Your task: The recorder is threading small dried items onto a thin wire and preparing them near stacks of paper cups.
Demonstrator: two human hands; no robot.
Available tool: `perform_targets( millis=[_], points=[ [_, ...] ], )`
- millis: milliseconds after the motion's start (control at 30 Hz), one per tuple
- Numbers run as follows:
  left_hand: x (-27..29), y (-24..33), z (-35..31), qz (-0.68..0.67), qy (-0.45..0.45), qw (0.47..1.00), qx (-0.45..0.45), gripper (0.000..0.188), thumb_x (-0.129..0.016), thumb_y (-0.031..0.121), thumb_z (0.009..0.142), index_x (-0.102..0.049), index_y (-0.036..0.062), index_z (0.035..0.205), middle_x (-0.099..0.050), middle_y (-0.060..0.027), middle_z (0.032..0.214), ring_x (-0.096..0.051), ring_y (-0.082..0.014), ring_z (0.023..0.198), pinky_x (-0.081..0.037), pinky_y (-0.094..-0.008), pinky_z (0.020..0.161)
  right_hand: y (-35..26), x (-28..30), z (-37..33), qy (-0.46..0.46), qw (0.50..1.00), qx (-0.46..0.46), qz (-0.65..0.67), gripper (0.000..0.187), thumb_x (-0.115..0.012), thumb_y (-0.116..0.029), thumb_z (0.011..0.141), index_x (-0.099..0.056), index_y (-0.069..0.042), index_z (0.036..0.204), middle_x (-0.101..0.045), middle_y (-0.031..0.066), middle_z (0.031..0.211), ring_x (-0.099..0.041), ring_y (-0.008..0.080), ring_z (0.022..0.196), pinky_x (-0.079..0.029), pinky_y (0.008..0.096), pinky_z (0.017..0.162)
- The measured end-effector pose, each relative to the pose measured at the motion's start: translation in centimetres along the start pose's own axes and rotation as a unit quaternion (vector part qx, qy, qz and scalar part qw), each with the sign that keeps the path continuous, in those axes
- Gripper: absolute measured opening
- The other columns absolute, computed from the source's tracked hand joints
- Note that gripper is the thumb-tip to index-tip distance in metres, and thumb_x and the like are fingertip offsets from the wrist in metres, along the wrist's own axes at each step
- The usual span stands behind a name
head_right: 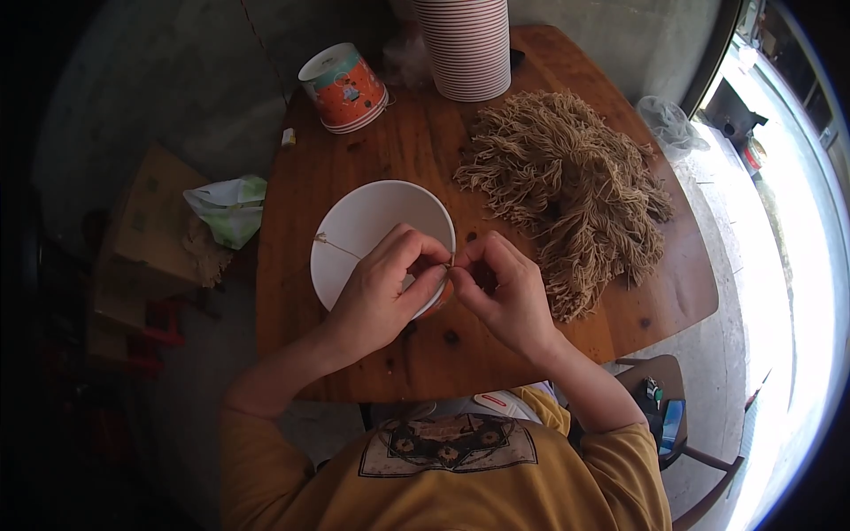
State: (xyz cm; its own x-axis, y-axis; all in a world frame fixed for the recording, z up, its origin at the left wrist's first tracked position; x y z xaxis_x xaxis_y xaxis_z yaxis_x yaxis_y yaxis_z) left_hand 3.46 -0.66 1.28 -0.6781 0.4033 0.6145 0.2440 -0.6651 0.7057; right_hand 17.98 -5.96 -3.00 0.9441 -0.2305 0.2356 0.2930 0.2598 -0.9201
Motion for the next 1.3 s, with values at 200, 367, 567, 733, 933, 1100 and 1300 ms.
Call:
perform_targets(
  millis=[200,367,567,733,933,1100,1300],
  points=[
    [0.1,-0.1,0.1,-0.006,-0.01,1.0,0.007,0.014,-0.058,-0.003,0.082,-0.046,0.0017,0.088,-0.051,-0.0098,0.088,-0.059,-0.0245,0.077,-0.049,-0.0347,0.063,0.0,0.1,0.0,-0.002,1.0,0.017,-0.024,0.012,-0.065,-0.003,0.079,-0.054,-0.002,0.084,-0.053,0.0039,0.077,-0.051,0.0099,0.061,-0.043,0.0236,0.054],
    [-0.2,-0.4,-0.1,-0.048,-0.031,0.998,0.032,0.015,-0.057,0.0,0.085,-0.047,0.0024,0.096,-0.054,-0.0082,0.089,-0.06,-0.0198,0.082,-0.049,-0.031,0.072,0.1,0.0,0.0,0.0,1.0,0.017,-0.017,0.011,-0.065,-0.003,0.08,-0.054,-0.002,0.084,-0.053,0.0039,0.077,-0.051,0.0098,0.061,-0.043,0.0235,0.054],
    [-0.1,0.1,0.3,-0.004,-0.018,1.0,-0.009,0.02,-0.057,-0.001,0.084,-0.047,0.0027,0.1,-0.057,-0.0092,0.09,-0.061,-0.0197,0.084,-0.05,-0.0308,0.073,0.2,0.0,0.1,0.0,1.0,0.014,-0.011,0.011,-0.065,-0.004,0.08,-0.055,-0.002,0.085,-0.053,0.0034,0.077,-0.051,0.0087,0.061,-0.043,0.0228,0.054],
    [-0.1,-0.1,0.5,0.026,-0.018,0.999,-0.038,0.021,-0.057,-0.002,0.085,-0.048,0.0034,0.104,-0.058,-0.0089,0.09,-0.061,-0.0192,0.084,-0.05,-0.0307,0.074,0.3,0.1,0.1,-0.007,1.0,0.007,-0.003,0.011,-0.065,-0.004,0.081,-0.055,-0.002,0.085,-0.053,0.003,0.077,-0.051,0.0082,0.061,-0.043,0.0226,0.054],
    [0.2,-0.8,0.9,-0.103,-0.058,0.991,0.059,0.024,-0.055,-0.002,0.085,-0.046,0.0048,0.106,-0.056,-0.0046,0.092,-0.058,-0.0125,0.087,-0.048,-0.0281,0.078,0.3,0.2,0.2,0.004,1.0,0.012,-0.015,0.011,-0.065,-0.005,0.081,-0.055,-0.002,0.084,-0.053,0.003,0.076,-0.051,0.0084,0.06,-0.042,0.0229,0.054],
    [-0.1,-2.0,1.2,-0.237,-0.08,0.958,0.138,0.023,-0.056,0.0,0.085,-0.046,0.0061,0.105,-0.053,-0.0011,0.095,-0.053,-0.0088,0.09,-0.043,-0.0255,0.085,0.2,0.1,0.1,0.016,0.999,0.015,-0.024,0.013,-0.066,-0.005,0.08,-0.054,-0.002,0.084,-0.054,0.0033,0.076,-0.051,0.0088,0.059,-0.042,0.0234,0.053],
    [-0.2,-2.5,1.4,-0.353,-0.071,0.912,0.195,0.02,-0.057,0.001,0.085,-0.048,0.0067,0.102,-0.053,-0.0001,0.09,-0.053,-0.008,0.086,-0.043,-0.0244,0.082,0.5,0.0,0.1,0.018,1.0,0.009,-0.008,0.013,-0.066,-0.005,0.08,-0.054,-0.002,0.084,-0.054,0.0034,0.075,-0.051,0.0088,0.059,-0.042,0.0232,0.053]
  ],
)
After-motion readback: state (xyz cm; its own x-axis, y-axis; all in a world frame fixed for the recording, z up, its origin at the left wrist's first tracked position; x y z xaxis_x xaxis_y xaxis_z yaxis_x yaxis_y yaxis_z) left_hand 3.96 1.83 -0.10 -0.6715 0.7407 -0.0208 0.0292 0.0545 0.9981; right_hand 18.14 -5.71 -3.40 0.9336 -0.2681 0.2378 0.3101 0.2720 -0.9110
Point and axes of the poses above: each hand's wrist, its own z-axis towards the middle knuckle, its own x-axis out of the back of the hand, y = z × x, the point moved 3 cm from there along z, towards the middle knuckle
